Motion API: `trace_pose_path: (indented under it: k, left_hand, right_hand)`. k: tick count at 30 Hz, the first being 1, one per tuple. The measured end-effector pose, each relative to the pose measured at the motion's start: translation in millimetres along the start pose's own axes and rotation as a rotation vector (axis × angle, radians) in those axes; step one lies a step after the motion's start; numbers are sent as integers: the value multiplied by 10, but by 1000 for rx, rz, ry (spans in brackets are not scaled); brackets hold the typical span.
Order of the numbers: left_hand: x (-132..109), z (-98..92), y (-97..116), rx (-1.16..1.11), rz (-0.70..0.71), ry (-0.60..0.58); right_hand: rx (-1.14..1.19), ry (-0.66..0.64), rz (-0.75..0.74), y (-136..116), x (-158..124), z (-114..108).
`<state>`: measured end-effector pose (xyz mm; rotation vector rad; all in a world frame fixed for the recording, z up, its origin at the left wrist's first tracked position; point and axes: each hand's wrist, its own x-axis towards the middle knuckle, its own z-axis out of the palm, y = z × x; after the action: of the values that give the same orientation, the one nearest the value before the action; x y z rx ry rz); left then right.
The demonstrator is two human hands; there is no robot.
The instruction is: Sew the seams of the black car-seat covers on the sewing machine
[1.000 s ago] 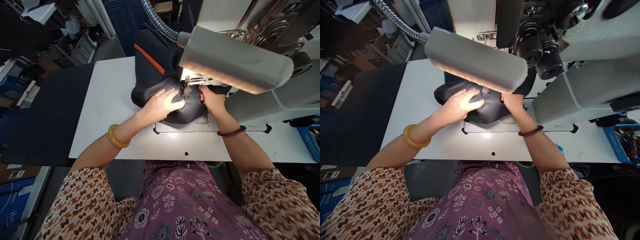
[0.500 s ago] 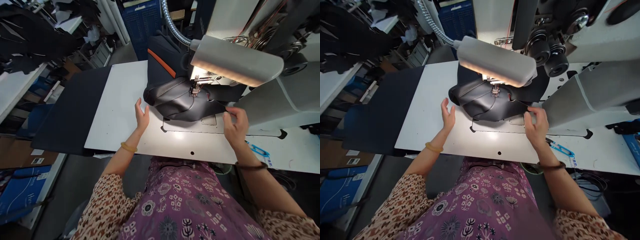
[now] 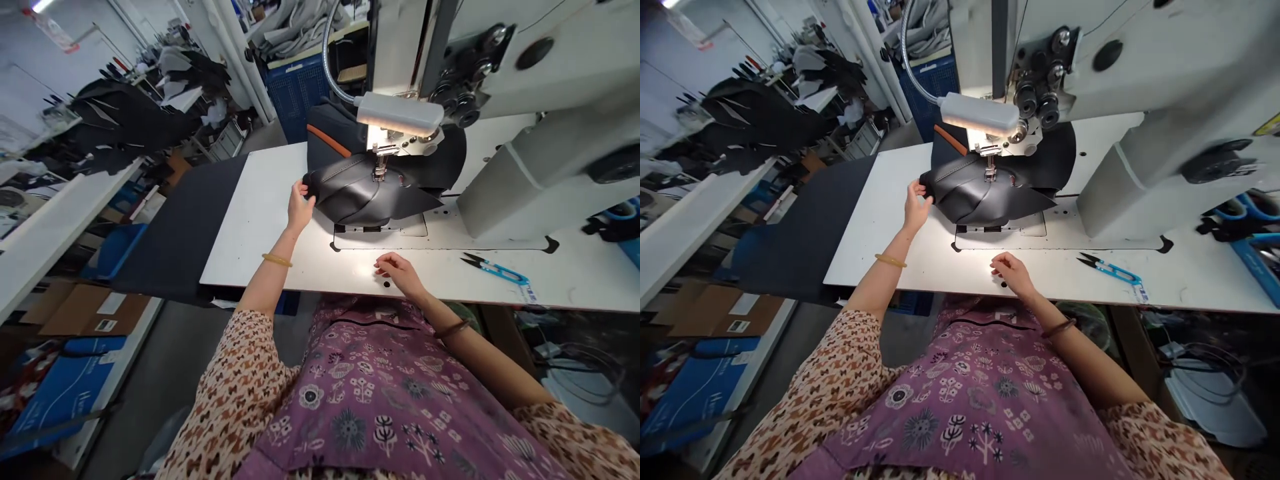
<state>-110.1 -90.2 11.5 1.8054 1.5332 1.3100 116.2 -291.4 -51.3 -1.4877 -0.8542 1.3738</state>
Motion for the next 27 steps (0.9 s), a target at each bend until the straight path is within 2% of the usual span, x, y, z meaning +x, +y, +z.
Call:
trace_pose_path:
  k: [4, 7, 9, 12, 15, 18, 20, 23, 25, 27]
  left_hand:
    - [231, 105, 20, 69, -67, 41]
    - [229, 102, 29, 122, -90, -33]
    - [78, 36, 56, 165, -80, -68]
    - [-313, -119, 152, 234, -36, -95]
    - [-673, -296, 333, 293, 35, -125]
    - [-792, -486, 626, 340, 95, -127]
    - [-719, -610, 890, 406, 167, -129]
    - [-424, -750, 1328, 608, 331, -176]
    - [-142, -799, 1553, 701, 343, -205]
    - [145, -810, 1639, 753, 303, -185]
  right_hand:
    - [31, -36, 27, 53, -160, 4]
    - [97, -24, 69, 139, -240, -20]
    - [161, -19, 101, 177, -252, -7]
    - [290, -27, 160, 168, -173, 61]
    - [456, -51, 231, 80, 54, 156]
    - [610, -37, 247, -60, 394, 267]
    - [687, -15, 221, -177, 624, 347]
    - [794, -20, 117, -407, 873, 431]
    - [925, -8, 65, -606, 916, 429]
    - [1098, 41, 89, -824, 807, 384]
